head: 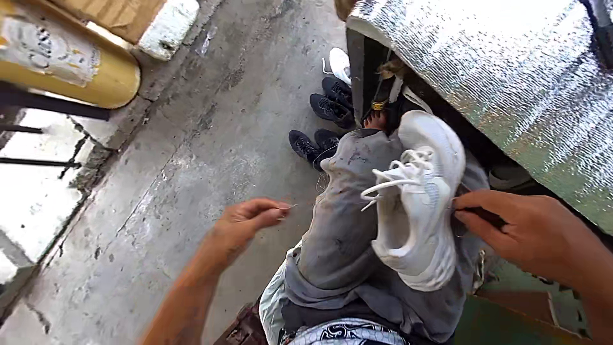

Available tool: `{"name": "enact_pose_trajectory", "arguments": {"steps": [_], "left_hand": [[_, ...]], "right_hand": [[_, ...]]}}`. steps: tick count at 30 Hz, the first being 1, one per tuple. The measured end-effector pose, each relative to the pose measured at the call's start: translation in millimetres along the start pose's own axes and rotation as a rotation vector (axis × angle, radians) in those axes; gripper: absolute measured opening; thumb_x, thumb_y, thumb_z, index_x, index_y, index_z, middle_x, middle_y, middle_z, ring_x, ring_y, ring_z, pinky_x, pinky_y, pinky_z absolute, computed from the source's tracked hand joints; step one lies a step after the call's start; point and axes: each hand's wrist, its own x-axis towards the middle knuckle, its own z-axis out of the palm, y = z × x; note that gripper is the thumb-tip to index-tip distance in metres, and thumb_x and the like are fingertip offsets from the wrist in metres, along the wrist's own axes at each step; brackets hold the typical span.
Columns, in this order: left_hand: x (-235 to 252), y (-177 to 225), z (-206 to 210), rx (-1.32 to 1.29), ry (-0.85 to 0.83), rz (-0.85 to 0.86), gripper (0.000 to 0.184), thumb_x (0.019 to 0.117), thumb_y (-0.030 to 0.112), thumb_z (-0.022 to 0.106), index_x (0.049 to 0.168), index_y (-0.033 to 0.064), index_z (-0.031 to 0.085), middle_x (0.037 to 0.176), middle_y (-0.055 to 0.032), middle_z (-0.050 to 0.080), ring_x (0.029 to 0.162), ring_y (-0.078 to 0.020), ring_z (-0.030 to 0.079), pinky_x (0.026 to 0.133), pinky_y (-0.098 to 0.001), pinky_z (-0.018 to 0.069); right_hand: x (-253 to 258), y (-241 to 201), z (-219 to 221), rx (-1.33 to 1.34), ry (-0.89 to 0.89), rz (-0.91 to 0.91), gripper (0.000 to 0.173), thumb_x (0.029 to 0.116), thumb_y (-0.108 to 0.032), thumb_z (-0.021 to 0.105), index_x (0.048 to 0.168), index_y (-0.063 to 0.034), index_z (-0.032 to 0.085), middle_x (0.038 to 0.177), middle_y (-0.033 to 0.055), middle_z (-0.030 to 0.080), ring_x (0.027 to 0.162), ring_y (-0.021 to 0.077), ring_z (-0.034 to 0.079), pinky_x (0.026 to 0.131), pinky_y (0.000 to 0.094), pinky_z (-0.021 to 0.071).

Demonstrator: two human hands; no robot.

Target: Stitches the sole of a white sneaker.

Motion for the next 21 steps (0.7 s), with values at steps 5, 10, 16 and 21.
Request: {"name": "enact_pose_trajectory", "arguments": {"steps": [5, 10, 16, 21], "left_hand": [[-14, 15, 9, 0.568, 0.161, 0.107, 0.045, 0.0992, 0.035, 0.065, 0.131, 0.004, 0.064, 0.132, -0.0157, 0.064, 0.124, -0.0289, 0.062, 0.104, -0.055, 0.0505], [39, 100, 122, 0.548, 0.11, 0.696, 0.056, 0.0932, 0.046, 0.071, 0.135, 0.009, 0.064, 0.139, -0.0106, 0.062, 0.131, -0.0268, 0.057, 0.108, -0.0548, 0.046], [153, 135, 115, 0.339, -0.419, 0.816, 0.019, 0.0966, 0.024, 0.066, 0.096, 0.0087, 0.078, 0.132, -0.0026, 0.068, 0.133, -0.0172, 0.053, 0.113, -0.0458, 0.0388], [136, 129, 82, 0.38, -0.526, 0.698, 0.058, 0.0844, 0.031, 0.079, 0.136, 0.0083, 0.064, 0.151, -0.0129, 0.052, 0.142, -0.0249, 0.046, 0.115, -0.0478, 0.0408]], "right_hand": [[6, 17, -2, 0.052, -0.06, 0.003, 0.031, 0.1016, -0.04, 0.051, 0.105, -0.02, 0.075, 0.083, -0.0029, 0.07, 0.068, 0.0065, 0.062, 0.058, 0.0343, 0.0522], [16, 12, -1, 0.057, -0.114, -0.034, 0.034, 0.1033, -0.042, 0.048, 0.111, -0.0211, 0.073, 0.087, -0.0017, 0.071, 0.071, 0.0065, 0.063, 0.062, 0.0346, 0.0536], [19, 4, -6, -0.002, -0.154, -0.055, 0.037, 0.1055, -0.038, 0.044, 0.111, -0.0168, 0.073, 0.094, 0.0034, 0.072, 0.076, 0.0146, 0.067, 0.066, 0.0422, 0.0557], [18, 3, -9, -0.066, -0.108, -0.067, 0.036, 0.1056, -0.037, 0.042, 0.111, -0.0184, 0.072, 0.089, 0.0033, 0.072, 0.072, 0.0179, 0.068, 0.059, 0.0452, 0.0546]]}}
